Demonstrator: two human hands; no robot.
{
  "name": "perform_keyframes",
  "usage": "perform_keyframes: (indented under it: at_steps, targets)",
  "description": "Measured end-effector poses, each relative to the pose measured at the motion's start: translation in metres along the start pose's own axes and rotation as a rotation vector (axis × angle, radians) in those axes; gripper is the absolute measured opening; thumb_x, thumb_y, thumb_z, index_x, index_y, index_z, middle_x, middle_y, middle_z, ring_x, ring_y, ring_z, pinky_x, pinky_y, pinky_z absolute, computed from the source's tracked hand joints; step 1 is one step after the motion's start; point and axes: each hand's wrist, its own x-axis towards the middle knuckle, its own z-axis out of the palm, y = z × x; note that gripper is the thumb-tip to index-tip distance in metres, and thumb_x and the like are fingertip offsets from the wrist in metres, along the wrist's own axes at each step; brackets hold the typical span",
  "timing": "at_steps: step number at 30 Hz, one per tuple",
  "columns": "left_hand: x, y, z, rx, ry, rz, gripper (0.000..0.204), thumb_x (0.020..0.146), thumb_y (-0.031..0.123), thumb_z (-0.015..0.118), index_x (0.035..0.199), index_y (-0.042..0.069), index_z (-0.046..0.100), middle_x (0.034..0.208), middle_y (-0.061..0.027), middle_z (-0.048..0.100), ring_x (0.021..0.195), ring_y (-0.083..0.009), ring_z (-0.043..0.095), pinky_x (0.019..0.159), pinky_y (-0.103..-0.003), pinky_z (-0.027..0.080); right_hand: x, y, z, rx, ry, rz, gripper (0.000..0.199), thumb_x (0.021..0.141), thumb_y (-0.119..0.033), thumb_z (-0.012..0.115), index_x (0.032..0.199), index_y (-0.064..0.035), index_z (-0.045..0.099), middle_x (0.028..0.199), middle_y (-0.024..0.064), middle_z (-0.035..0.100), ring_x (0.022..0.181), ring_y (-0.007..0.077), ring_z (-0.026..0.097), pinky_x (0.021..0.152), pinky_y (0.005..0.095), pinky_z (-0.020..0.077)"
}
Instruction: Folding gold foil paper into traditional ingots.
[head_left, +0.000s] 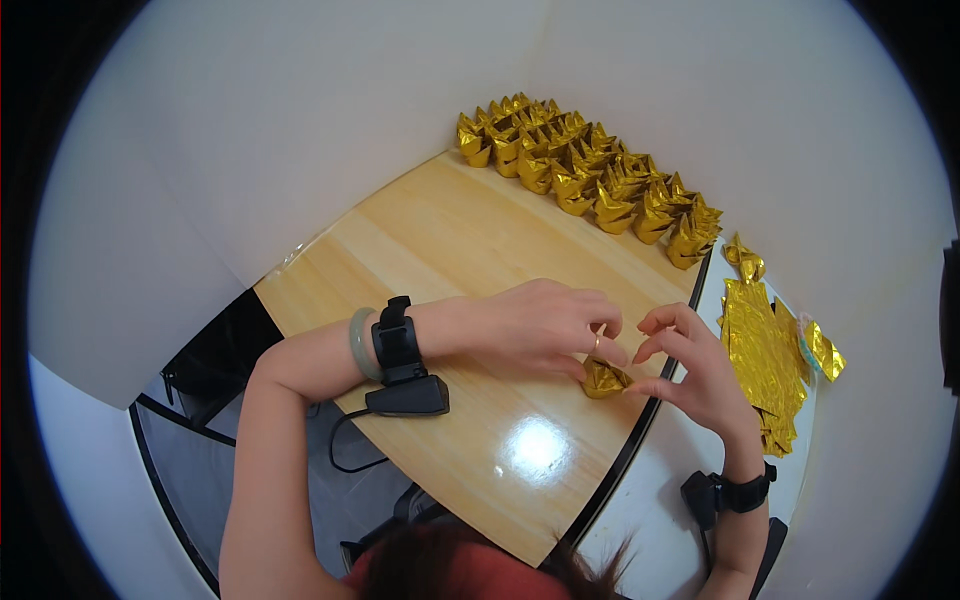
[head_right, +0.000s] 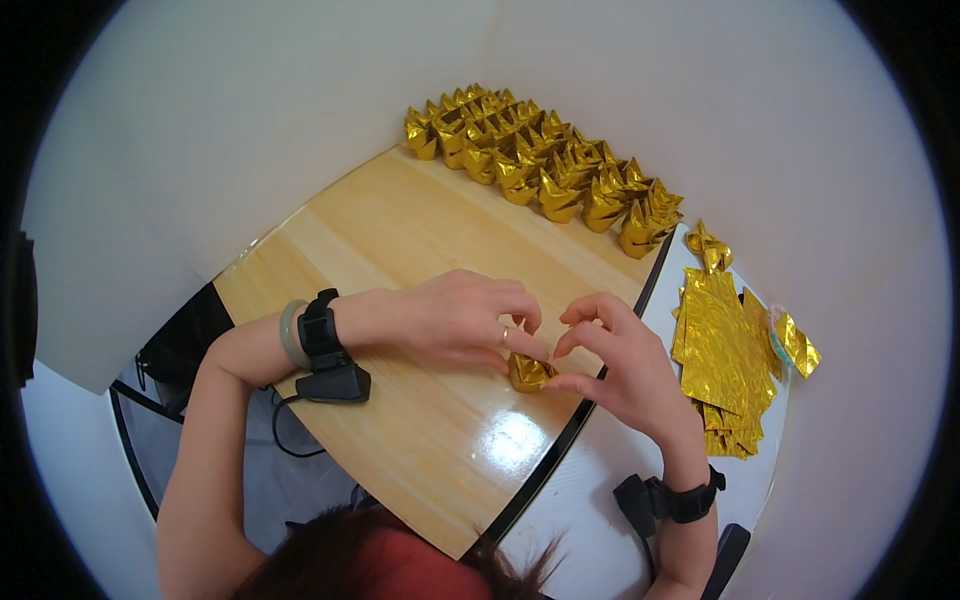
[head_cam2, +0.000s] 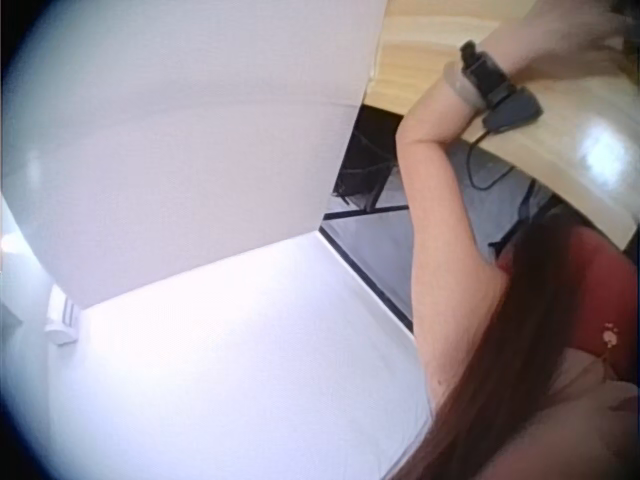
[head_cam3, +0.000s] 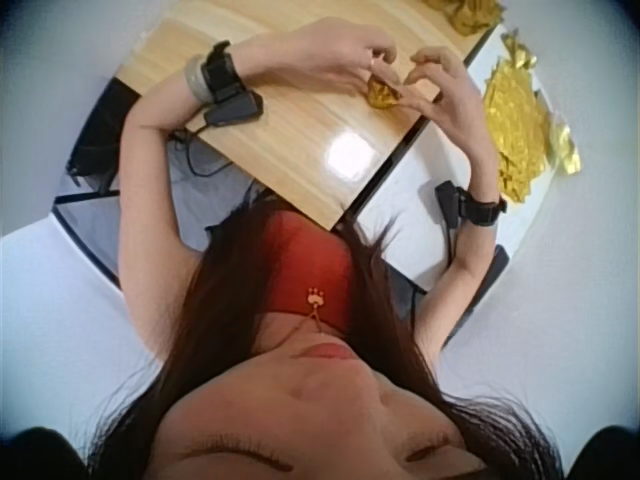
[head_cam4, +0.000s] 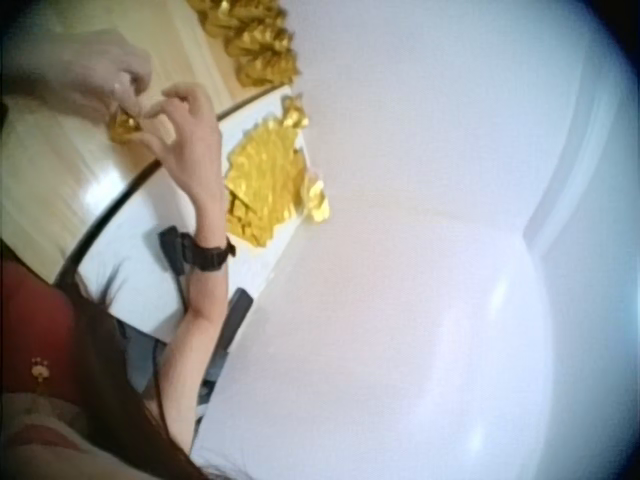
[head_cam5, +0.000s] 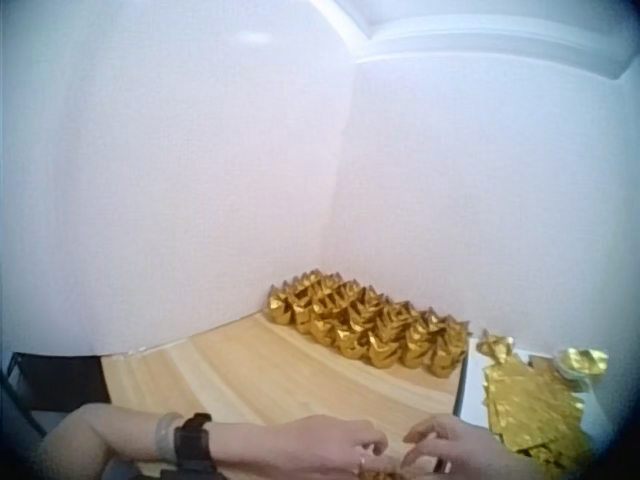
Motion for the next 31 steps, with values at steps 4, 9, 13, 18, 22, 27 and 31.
perform_keyframes:
  at_steps: [4,9,13,18,22,27,31]
  targets:
    - [-0.001,-0.005,0.004,0.037,0.001,0.041,0.025,0.070,0.015,0.069,0.095,0.018,0.063,0.093,-0.0020,0.053,0.086,-0.0213,0.055,0.066,-0.034,0.048,0.003,-0.014,-0.003,-0.119,-0.048,-0.073,0.030,0.062,-0.017,0.079,0.086,-0.0108,0.060,0.101,0.0054,0.053,0.091,0.0234,0.054,0.074,0.0333,0.0473]
    - [0.001,-0.011,0.011,0.126,0.000,0.120,0.015,0.068,0.015,0.069,0.082,0.013,0.065,0.086,-0.0016,0.053,0.088,-0.0194,0.054,0.065,-0.032,0.049,0.002,-0.008,0.005,-0.235,-0.075,-0.168,0.019,0.063,-0.013,0.075,0.077,-0.0104,0.064,0.093,0.0036,0.055,0.088,0.0219,0.054,0.072,0.0328,0.0471]
    - [0.005,-0.013,0.012,0.154,-0.020,0.133,0.010,0.068,0.016,0.067,0.077,0.013,0.064,0.083,-0.0009,0.053,0.087,-0.0193,0.053,0.065,-0.032,0.048,0.001,-0.005,0.008,-0.286,-0.054,-0.193,0.012,0.064,-0.011,0.072,0.072,-0.0099,0.064,0.088,0.0019,0.055,0.084,0.0205,0.054,0.070,0.0324,0.0468]
    - [0.004,-0.010,0.007,0.067,-0.091,0.042,0.014,0.073,0.017,0.066,0.085,0.010,0.064,0.088,-0.0033,0.055,0.089,-0.0217,0.053,0.073,-0.034,0.048,-0.001,-0.008,0.006,-0.295,-0.066,-0.123,0.009,0.066,-0.010,0.071,0.074,-0.0089,0.065,0.083,0.0012,0.055,0.079,0.0190,0.055,0.067,0.0309,0.0469]
    - [-0.001,-0.016,0.015,0.009,0.113,-0.088,0.030,0.076,0.019,0.067,0.104,0.010,0.058,0.099,-0.0069,0.055,0.091,-0.0255,0.054,0.078,-0.035,0.047,-0.003,-0.002,-0.004,-0.296,-0.057,0.075,0.010,0.069,-0.011,0.070,0.076,-0.0067,0.065,0.080,0.0048,0.056,0.074,0.0211,0.057,0.064,0.0318,0.0473]
    - [-0.009,-0.035,0.027,-0.050,0.035,-0.390,0.035,0.081,0.020,0.063,0.113,0.008,0.054,0.110,-0.0093,0.053,0.102,-0.0266,0.049,0.088,-0.036,0.043,0.010,0.053,-0.020,-0.244,0.093,0.157,0.008,0.074,-0.006,0.068,0.081,-0.0025,0.064,0.073,0.0088,0.058,0.065,0.0220,0.056,0.060,0.0313,0.0456]
    - [-0.011,-0.041,0.030,-0.096,-0.129,-0.304,0.034,0.081,0.024,0.063,0.111,0.010,0.055,0.109,-0.0085,0.052,0.107,-0.0267,0.047,0.091,-0.036,0.042,0.044,0.081,-0.028,-0.364,0.034,0.145,0.011,0.076,-0.010,0.063,0.084,-0.0020,0.064,0.081,0.0139,0.061,0.077,0.0302,0.060,0.069,0.0369,0.0481]
